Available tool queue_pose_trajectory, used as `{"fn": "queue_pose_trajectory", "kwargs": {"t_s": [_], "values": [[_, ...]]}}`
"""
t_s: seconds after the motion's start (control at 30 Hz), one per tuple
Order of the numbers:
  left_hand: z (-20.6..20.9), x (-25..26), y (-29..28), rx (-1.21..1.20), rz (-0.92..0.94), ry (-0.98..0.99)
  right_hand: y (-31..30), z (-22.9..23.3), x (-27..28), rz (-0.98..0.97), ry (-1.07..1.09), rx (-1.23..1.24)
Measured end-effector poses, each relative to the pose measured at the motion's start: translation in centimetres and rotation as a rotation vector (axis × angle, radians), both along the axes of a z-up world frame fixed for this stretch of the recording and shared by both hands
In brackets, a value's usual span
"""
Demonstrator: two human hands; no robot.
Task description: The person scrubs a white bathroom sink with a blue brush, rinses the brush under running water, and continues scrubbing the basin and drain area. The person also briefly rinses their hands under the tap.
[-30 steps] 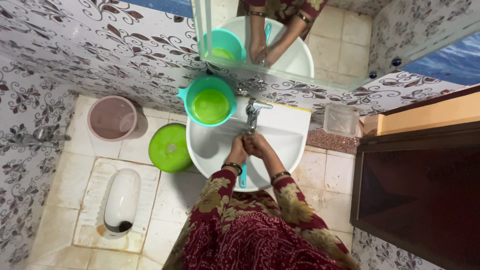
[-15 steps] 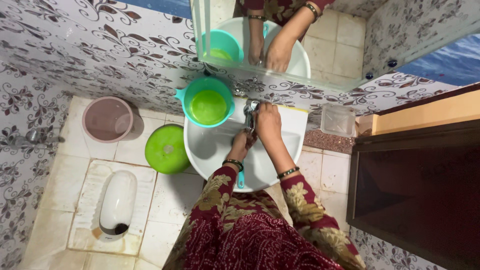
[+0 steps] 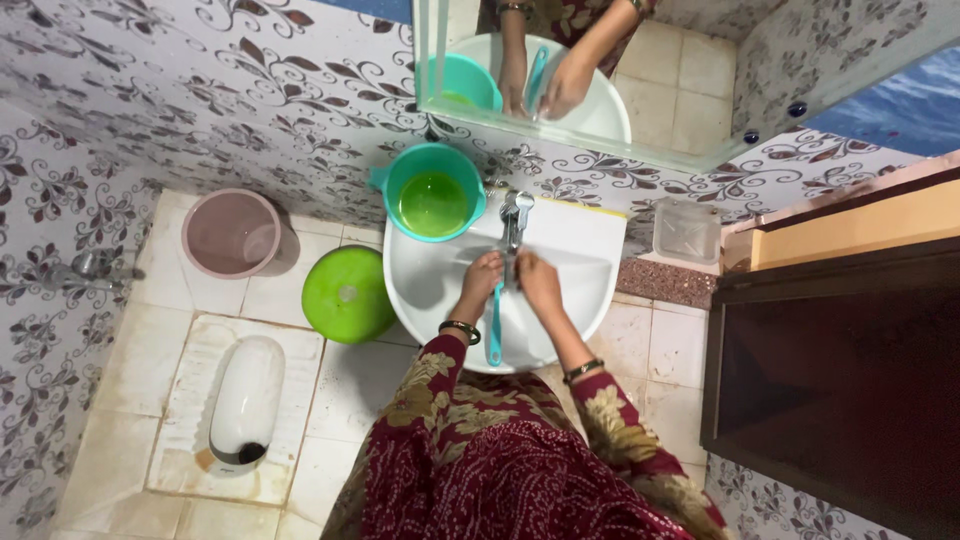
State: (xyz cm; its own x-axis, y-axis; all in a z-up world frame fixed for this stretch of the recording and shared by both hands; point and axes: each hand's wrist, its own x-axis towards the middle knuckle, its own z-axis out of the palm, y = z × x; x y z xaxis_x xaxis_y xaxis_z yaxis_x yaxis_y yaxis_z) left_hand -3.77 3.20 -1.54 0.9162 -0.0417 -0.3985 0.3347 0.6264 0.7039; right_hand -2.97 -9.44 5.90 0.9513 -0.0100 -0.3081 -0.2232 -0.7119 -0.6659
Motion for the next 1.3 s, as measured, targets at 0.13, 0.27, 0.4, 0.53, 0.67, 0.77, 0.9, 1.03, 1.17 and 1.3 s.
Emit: {"fn": "queue_pose_trajectory", "kwargs": {"t_s": [0.13, 0.27, 0.4, 0.53, 0.67, 0.77, 0.9, 1.03, 1.17, 1.3], "values": [[-0.1, -3.9, 2.5, 0.737, 0.042, -0.164, 0.5, -5.1, -6.8, 0.532, 0.294, -0.487], [1.9, -7.3, 4.1, 1.136, -0.118, -0.116, -0.1, -6.7, -9.3, 0.543, 0.226, -0.542], [3.0, -9.1, 4.8, 1.197, -0.182, -0.11, -0.2, -4.7, -9.6, 0.659, 0.257, -0.623], [-0.1, -10.4, 4.8, 1.338, -0.064, -0.371, -1.2, -1.8, -9.6, 0.775, 0.26, -0.499], [-1.0, -11.3, 4.7, 1.497, -0.141, -0.437, -1.4, -2.1, -10.5, 0.651, 0.146, -0.71], [-0.7, -12.3, 5.2, 1.575, -0.142, -0.509, -0.5, -2.6, -10.7, 0.718, 0.235, -0.492], [-0.2, -12.5, 5.2, 1.578, -0.194, -0.506, -2.0, -2.6, -10.2, 0.665, 0.109, -0.613], [0.4, -12.4, 5.4, 1.605, -0.197, -0.505, -1.1, -2.0, -9.9, 0.64, 0.257, -0.583], [1.0, -12.5, 5.4, 1.603, -0.271, -0.463, -1.0, 2.7, -10.5, 0.702, 0.262, -0.451], [1.7, -12.5, 5.8, 1.521, -0.211, -0.511, -2.1, 8.8, -9.5, 0.558, 0.166, -0.482]]}}
